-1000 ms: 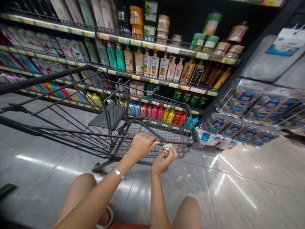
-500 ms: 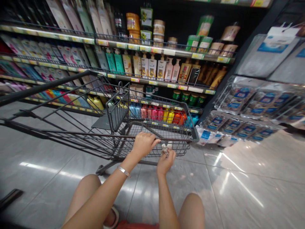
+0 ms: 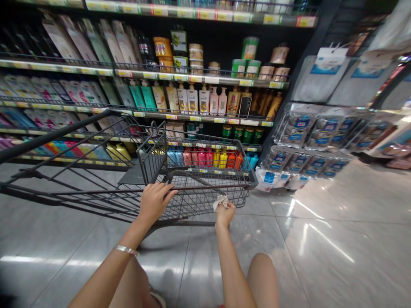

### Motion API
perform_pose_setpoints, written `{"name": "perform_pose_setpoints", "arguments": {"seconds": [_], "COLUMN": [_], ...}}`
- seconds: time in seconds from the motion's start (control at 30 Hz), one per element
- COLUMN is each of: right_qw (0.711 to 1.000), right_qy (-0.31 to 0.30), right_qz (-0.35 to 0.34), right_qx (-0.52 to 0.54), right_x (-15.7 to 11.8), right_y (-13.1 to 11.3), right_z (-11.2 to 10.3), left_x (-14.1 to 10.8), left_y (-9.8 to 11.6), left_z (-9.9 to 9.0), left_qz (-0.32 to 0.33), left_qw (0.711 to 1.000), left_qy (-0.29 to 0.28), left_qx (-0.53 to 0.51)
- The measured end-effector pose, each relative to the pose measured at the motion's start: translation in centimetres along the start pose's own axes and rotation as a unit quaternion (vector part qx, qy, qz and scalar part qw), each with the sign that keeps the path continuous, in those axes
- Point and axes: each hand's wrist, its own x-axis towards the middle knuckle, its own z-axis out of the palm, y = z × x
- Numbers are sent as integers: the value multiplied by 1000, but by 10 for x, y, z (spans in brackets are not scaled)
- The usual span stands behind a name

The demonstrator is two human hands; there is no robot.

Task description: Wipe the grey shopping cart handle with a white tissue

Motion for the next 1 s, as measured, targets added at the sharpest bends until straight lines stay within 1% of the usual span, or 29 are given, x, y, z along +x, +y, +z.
{"name": "perform_pose_setpoints", "arguments": {"seconds": [0.07,0.13,0.23,0.33,0.4,0.5,0.57,0.63,0.67,0.7,0.73,0.77,0.8,0.83,0.9,1.0], "right_qw": [996,986,968,952,944,934,936,954,970,982,990,989,984,972,941,887], "right_qy": [-8,-17,-32,-39,-43,-62,-88,-92,-55,-1,45,86,90,77,10,-100], "right_qz": [74,140,205,242,258,263,225,143,91,32,-29,-96,-157,-211,-290,-347], "right_qx": [46,90,144,184,202,233,256,247,221,184,132,69,4,-62,-177,-288], "right_x": [-2,-6,-13,-16,-17,-19,-17,-10,-4,4,13,21,30,38,49,56], "right_y": [-2,-9,-26,-47,-59,-70,-76,-84,-89,-95,-101,-108,-113,-118,-122,-118], "right_z": [5,11,21,30,32,22,6,-16,-27,-38,-47,-55,-60,-64,-68,-68], "left_x": [-1,0,1,1,1,0,-1,-2,-3,-3,-3,-4,-4,-4,-4,-5], "left_y": [-2,0,3,6,7,7,7,6,6,6,6,7,7,8,11,15], "left_z": [2,3,4,3,2,2,3,5,5,6,6,6,5,5,4,3], "left_qz": [-5,-9,-9,-14,-16,-8,4,17,23,27,29,29,28,27,25,28], "left_qw": [1000,1000,1000,1000,1000,1000,999,998,997,997,996,996,996,996,996,996], "left_qy": [9,19,23,18,20,29,41,62,71,78,82,83,83,82,83,86], "left_qx": [-6,-11,-13,-9,-7,-4,-1,3,4,5,5,6,6,7,7,6]}}
